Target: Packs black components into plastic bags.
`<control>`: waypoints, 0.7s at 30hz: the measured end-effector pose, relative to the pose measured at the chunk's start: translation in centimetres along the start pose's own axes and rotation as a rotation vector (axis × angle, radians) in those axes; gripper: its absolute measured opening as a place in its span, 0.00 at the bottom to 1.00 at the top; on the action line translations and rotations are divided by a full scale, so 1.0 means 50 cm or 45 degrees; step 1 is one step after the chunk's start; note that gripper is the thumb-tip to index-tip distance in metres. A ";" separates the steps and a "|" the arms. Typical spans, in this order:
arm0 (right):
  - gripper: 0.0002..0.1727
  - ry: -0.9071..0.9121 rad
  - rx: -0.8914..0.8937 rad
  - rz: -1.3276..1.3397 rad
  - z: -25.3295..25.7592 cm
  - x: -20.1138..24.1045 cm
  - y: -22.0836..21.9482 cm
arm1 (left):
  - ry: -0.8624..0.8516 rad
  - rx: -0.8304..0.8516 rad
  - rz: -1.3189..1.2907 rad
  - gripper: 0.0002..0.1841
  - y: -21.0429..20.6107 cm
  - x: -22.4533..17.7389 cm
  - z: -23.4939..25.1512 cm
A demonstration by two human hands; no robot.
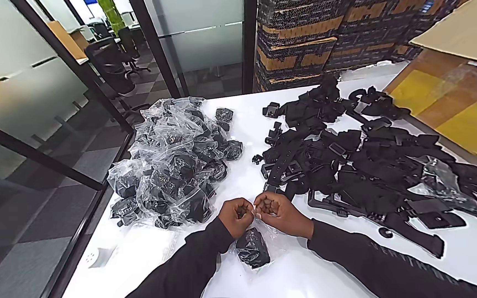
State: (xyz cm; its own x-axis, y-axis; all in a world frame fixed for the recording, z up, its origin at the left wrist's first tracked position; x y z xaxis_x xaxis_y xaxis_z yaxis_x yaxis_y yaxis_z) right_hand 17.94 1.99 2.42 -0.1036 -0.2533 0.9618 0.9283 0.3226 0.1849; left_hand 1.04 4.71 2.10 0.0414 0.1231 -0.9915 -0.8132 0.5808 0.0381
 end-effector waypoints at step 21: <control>0.14 0.015 0.021 -0.008 0.001 0.000 0.001 | -0.029 0.057 0.056 0.07 0.002 -0.002 -0.001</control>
State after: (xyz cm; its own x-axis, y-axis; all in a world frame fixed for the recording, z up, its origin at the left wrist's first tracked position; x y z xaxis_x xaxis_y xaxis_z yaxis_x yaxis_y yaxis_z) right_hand 17.97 2.06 2.43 -0.1048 -0.2659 0.9583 0.9218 0.3357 0.1939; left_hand 0.94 4.72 2.18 0.0198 0.1670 -0.9858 -0.7876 0.6099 0.0875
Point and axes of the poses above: each hand's wrist, its own z-axis towards the middle knuckle, its own y-axis out of the back of the hand, x = y × z, the point moved 5 cm from there along z, towards the middle knuckle, and after that the axes turned 6 degrees about -z, right-handed, at the moved point
